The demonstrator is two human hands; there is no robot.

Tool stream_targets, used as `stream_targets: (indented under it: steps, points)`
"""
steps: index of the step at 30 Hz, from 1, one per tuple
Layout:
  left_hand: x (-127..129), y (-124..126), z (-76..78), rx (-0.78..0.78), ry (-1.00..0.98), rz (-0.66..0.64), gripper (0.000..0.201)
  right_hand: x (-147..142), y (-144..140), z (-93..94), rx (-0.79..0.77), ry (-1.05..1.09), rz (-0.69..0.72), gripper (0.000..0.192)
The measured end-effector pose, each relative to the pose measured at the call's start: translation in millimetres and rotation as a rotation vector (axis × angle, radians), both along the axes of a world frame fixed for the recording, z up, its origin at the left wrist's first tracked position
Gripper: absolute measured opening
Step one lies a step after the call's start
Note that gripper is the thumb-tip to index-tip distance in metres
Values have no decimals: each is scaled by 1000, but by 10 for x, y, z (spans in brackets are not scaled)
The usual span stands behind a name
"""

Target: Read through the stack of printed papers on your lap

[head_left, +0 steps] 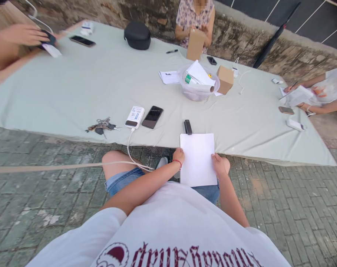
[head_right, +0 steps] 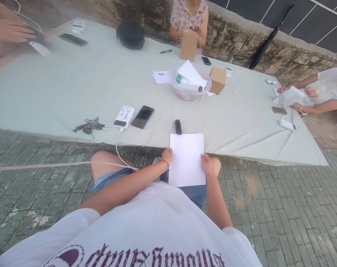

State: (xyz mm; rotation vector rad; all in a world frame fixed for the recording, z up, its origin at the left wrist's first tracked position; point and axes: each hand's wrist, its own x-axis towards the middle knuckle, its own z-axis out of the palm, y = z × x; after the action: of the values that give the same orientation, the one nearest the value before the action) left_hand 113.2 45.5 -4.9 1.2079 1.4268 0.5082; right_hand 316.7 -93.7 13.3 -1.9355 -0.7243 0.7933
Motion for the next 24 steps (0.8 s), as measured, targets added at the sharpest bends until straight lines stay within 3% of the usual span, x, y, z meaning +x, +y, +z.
stream_targets:
  steps: [7, 15, 24]
  points:
    - [54, 21, 112, 25, 127, -35, 32, 35, -53, -4, 9, 34, 10, 38]
    - [40, -43, 118, 28, 65, -10, 31, 66, -85, -55, -31, 45, 6, 38]
    - [37, 57, 166, -26, -54, 29, 28, 99, -158, 44, 26, 55, 57, 38]
